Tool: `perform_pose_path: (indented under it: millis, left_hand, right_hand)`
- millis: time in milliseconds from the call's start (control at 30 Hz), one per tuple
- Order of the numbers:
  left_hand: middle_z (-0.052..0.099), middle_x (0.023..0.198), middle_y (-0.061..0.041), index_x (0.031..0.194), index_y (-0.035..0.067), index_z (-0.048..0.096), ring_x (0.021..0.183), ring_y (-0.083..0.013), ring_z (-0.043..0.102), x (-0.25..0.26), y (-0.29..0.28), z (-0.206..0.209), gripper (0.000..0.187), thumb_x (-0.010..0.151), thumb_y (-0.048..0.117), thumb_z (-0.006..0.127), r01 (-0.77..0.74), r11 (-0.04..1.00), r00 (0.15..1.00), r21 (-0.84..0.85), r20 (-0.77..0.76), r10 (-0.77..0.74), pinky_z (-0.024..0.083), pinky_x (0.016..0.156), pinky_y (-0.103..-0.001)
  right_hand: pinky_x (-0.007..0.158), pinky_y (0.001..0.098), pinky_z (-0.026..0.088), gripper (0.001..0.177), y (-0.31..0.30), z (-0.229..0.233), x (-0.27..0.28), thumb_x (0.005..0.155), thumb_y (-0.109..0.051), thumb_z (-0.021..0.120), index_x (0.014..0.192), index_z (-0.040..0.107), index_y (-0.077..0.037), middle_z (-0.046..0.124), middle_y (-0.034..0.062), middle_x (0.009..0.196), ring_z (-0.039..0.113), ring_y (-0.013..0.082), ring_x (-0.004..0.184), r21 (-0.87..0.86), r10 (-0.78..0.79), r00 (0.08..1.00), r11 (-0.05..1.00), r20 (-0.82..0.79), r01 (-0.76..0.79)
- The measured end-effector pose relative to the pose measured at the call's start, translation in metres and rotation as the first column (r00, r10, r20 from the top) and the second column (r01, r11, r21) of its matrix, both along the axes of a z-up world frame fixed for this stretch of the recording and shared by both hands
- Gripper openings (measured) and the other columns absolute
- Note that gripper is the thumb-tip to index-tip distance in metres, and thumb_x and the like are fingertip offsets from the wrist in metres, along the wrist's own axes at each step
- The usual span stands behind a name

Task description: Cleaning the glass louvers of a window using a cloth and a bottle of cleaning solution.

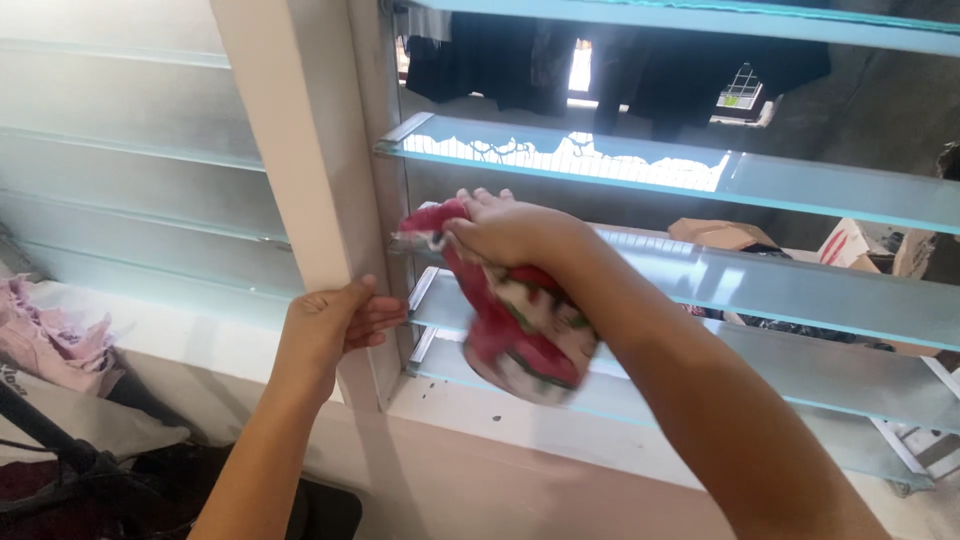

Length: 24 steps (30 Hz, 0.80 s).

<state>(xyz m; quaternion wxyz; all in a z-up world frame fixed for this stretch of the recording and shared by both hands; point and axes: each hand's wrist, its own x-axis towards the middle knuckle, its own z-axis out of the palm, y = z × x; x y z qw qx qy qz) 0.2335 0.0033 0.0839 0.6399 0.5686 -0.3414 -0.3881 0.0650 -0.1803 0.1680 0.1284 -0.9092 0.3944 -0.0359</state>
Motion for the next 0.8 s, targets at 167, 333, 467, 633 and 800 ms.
perform_pose_path:
  millis: [167, 333, 467, 633, 800]
  left_hand:
    - [0.082, 0.087, -0.014, 0.085, 0.001, 0.078, 0.083, -0.0222, 0.080, 0.000, -0.002, -0.005, 0.036, 0.095, 0.034, 0.066, -0.004, 0.999, 1.000, -0.040, 0.004, 0.004, 0.059, 0.070, -0.031]
    - [0.082, 0.088, -0.015, 0.087, 0.000, 0.077, 0.083, -0.0232, 0.080, -0.001, -0.004, -0.009, 0.037, 0.096, 0.034, 0.064, -0.015, 0.999, 1.000, -0.038, 0.008, 0.016, 0.059, 0.070, -0.031]
    - [0.081, 0.089, -0.013, 0.087, 0.002, 0.077, 0.085, -0.0227, 0.080, -0.001, -0.005, -0.008, 0.034, 0.096, 0.032, 0.062, -0.010, 0.998, 1.000, -0.066, -0.001, 0.010, 0.059, 0.070, -0.031]
    - [0.081, 0.089, -0.014, 0.087, 0.001, 0.078, 0.085, -0.0226, 0.080, -0.006, -0.003, -0.005, 0.035, 0.095, 0.032, 0.064, -0.035, 0.999, 0.999, -0.031, 0.017, 0.036, 0.059, 0.071, -0.030]
    - [0.081, 0.088, -0.015, 0.086, -0.001, 0.078, 0.082, -0.0226, 0.079, -0.006, -0.001, -0.001, 0.038, 0.095, 0.033, 0.065, -0.040, 0.999, 0.999, -0.021, 0.009, 0.040, 0.059, 0.070, -0.031]
  right_hand:
    - [0.121, 0.0585, 0.023, 0.073, 0.021, 0.008, 0.040, 0.101, -0.051, 0.038, 0.157, 0.031, -0.005, 0.025, 0.0248, 0.163, 0.021, 0.0532, 0.149, -0.085, -0.076, 0.992, 0.994, -0.099, 0.067]
    - [0.115, 0.0645, 0.031, 0.052, 0.060, 0.006, 0.015, 0.107, -0.043, 0.034, 0.137, 0.059, -0.009, 0.029, 0.0290, 0.163, 0.029, 0.0568, 0.146, -0.357, 0.170, 0.943, 0.894, -0.286, -0.269]
    - [0.115, 0.0586, 0.030, 0.044, 0.039, -0.012, -0.003, 0.100, -0.041, 0.041, 0.127, 0.067, -0.018, 0.038, 0.0263, 0.155, 0.032, 0.0516, 0.145, -0.401, 0.368, 0.911, 0.818, -0.185, -0.412]
    - [0.117, 0.0561, 0.040, 0.050, 0.026, 0.013, 0.013, 0.106, -0.043, 0.036, 0.132, 0.064, -0.011, 0.047, 0.0267, 0.153, 0.047, 0.0458, 0.143, -0.219, 0.163, 0.935, 0.946, -0.316, -0.239]
    - [0.112, 0.0689, 0.022, 0.066, -0.006, -0.023, 0.062, 0.102, -0.044, 0.044, 0.149, 0.035, 0.002, 0.022, 0.0409, 0.153, 0.019, 0.0662, 0.140, -0.189, -0.034, 0.995, 0.981, 0.097, 0.052]
